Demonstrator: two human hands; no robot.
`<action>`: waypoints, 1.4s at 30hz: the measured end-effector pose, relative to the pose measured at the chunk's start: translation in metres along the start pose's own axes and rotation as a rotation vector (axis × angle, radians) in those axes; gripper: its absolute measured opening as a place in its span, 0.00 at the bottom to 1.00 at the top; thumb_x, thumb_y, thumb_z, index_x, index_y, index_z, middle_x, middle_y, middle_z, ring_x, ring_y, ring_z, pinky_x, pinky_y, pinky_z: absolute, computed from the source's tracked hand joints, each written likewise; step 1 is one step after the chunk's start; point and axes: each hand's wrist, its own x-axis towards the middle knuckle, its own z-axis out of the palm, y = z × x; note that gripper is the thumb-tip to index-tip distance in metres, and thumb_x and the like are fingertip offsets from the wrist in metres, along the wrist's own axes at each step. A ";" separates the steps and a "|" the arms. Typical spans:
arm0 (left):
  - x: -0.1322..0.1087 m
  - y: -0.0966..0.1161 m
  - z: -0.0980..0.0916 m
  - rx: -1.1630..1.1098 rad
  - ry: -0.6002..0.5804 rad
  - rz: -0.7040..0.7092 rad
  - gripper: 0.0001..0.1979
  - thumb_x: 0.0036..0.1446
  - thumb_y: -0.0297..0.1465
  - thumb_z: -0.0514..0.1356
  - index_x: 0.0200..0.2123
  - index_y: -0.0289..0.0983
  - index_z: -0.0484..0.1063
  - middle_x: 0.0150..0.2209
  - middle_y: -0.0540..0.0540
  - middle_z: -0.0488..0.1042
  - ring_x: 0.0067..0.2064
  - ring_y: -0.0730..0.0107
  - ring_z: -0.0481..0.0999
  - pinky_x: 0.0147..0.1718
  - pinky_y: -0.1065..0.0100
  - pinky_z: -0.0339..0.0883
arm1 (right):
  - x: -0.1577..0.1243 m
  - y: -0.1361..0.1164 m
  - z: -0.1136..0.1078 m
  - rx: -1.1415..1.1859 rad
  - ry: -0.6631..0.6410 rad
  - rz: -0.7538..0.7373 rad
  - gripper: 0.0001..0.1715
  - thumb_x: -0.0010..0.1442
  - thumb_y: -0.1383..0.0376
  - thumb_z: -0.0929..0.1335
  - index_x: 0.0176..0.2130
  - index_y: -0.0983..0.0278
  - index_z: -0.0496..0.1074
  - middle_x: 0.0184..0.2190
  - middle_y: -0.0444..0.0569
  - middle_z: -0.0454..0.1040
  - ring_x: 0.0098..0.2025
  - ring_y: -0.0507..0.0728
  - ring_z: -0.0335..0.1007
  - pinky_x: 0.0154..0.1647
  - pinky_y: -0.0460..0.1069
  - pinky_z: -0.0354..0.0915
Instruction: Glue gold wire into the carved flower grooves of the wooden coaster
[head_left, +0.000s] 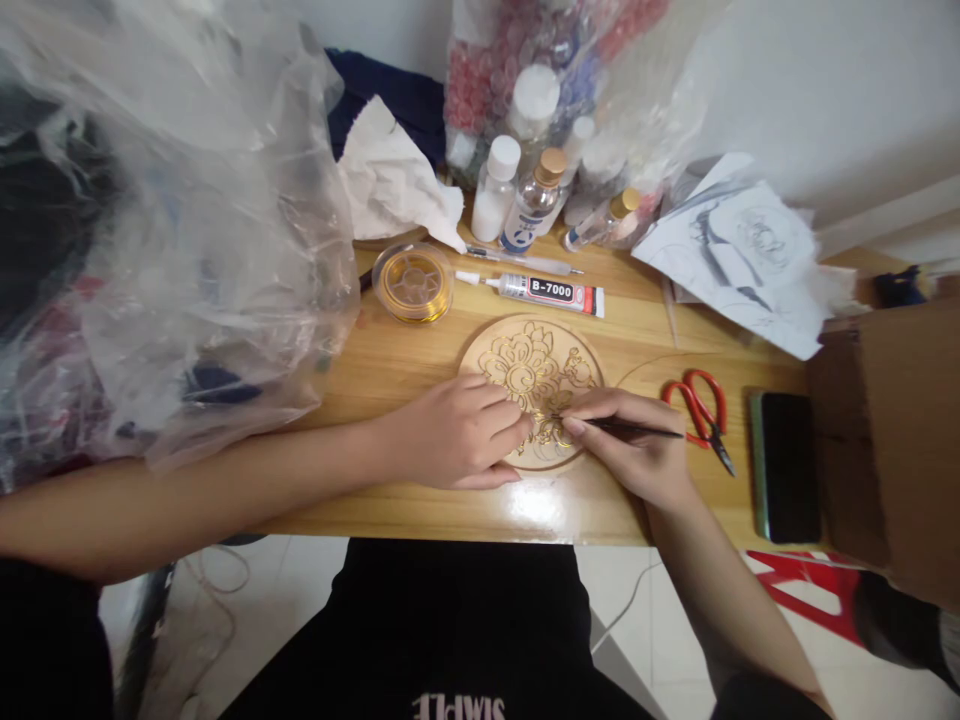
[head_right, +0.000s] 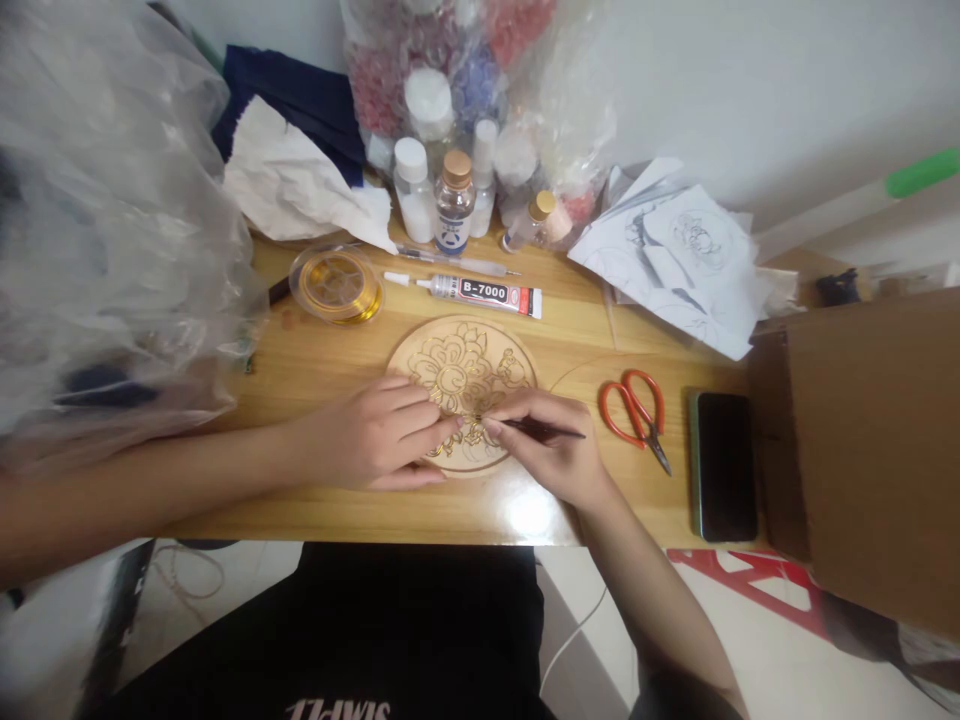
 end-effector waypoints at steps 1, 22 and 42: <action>0.000 0.000 0.000 -0.001 0.000 0.000 0.19 0.60 0.42 0.54 0.41 0.31 0.71 0.30 0.45 0.71 0.34 0.66 0.69 0.33 0.65 0.62 | 0.000 0.000 -0.001 -0.008 0.004 -0.006 0.07 0.51 0.73 0.71 0.31 0.62 0.76 0.28 0.45 0.77 0.31 0.52 0.74 0.31 0.46 0.69; -0.001 0.000 0.001 -0.005 0.008 -0.005 0.20 0.59 0.42 0.56 0.42 0.30 0.71 0.30 0.46 0.72 0.34 0.66 0.69 0.33 0.65 0.62 | 0.002 0.001 0.000 -0.088 -0.057 -0.028 0.04 0.52 0.71 0.71 0.31 0.63 0.76 0.28 0.47 0.78 0.30 0.53 0.74 0.30 0.48 0.70; 0.000 0.000 0.000 -0.001 0.006 -0.005 0.19 0.60 0.42 0.55 0.41 0.31 0.71 0.30 0.46 0.71 0.33 0.67 0.69 0.32 0.65 0.61 | 0.002 -0.001 0.000 -0.088 -0.061 -0.018 0.04 0.52 0.71 0.71 0.31 0.63 0.76 0.28 0.47 0.78 0.29 0.52 0.74 0.29 0.47 0.69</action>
